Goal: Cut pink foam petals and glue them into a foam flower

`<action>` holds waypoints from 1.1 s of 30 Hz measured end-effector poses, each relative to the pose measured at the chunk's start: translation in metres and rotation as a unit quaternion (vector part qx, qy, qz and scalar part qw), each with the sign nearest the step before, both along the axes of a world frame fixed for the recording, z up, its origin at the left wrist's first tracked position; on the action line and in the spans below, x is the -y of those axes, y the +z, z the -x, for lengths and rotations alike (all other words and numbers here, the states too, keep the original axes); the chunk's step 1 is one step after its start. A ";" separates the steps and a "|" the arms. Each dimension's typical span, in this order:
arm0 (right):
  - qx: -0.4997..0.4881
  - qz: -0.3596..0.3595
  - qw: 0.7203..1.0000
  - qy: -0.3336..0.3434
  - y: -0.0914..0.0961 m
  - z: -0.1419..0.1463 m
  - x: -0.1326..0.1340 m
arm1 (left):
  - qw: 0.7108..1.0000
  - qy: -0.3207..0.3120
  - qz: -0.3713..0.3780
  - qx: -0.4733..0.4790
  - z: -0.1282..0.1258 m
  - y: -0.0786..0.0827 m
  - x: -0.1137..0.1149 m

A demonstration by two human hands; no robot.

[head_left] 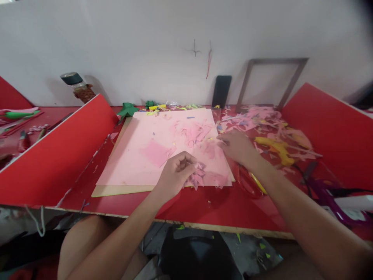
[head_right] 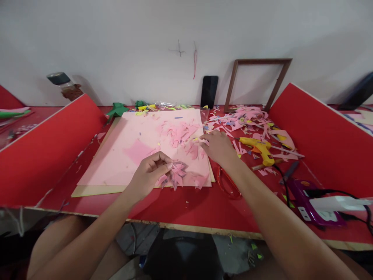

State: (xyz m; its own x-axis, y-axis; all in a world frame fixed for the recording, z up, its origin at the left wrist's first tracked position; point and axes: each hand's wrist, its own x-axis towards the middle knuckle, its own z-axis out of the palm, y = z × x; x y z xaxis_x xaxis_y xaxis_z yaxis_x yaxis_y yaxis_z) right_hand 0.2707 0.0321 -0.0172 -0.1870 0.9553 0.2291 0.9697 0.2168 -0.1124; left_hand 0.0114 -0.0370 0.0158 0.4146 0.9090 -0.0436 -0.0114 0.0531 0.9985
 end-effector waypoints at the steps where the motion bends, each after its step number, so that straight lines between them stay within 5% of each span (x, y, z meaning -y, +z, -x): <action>1: -0.003 0.009 1.000 0.010 -0.002 0.004 0.000 | 1.000 -0.001 -0.002 -0.003 0.000 0.000 0.000; 7: -0.034 0.061 0.996 0.061 -0.008 0.033 0.008 | 1.000 -0.018 -0.010 0.001 0.001 0.000 0.001; 18: -0.067 0.082 0.994 0.020 0.008 0.043 0.019 | 1.000 -0.020 -0.013 -0.012 0.002 0.001 0.001; 21: -0.152 0.062 0.986 -0.009 0.011 0.035 0.023 | 1.000 -0.014 -0.011 -0.005 0.002 0.002 0.001; 25: -0.425 0.069 0.903 -0.003 0.019 0.029 0.031 | 1.000 -0.002 0.008 0.000 0.001 0.003 0.001; 28: -0.535 0.081 0.840 0.040 0.025 0.031 0.044 | 0.997 0.005 0.071 0.043 0.000 0.004 -0.001; 30: -0.526 0.066 0.845 0.066 0.027 0.034 0.056 | 0.983 -0.009 0.156 0.099 0.000 0.004 -0.003; 33: -0.428 0.029 0.898 0.097 0.029 0.039 0.076 | 0.953 -0.040 0.260 0.151 -0.001 0.003 -0.006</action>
State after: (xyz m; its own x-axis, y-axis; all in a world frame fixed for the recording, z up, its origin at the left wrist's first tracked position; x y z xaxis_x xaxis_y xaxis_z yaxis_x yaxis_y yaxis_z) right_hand 0.2317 -0.0444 0.0117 -0.1315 0.9387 0.3187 0.4677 0.3422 -0.8150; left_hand 0.0128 -0.0308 0.0186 0.5472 0.7619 -0.3466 -0.2692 0.5522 0.7891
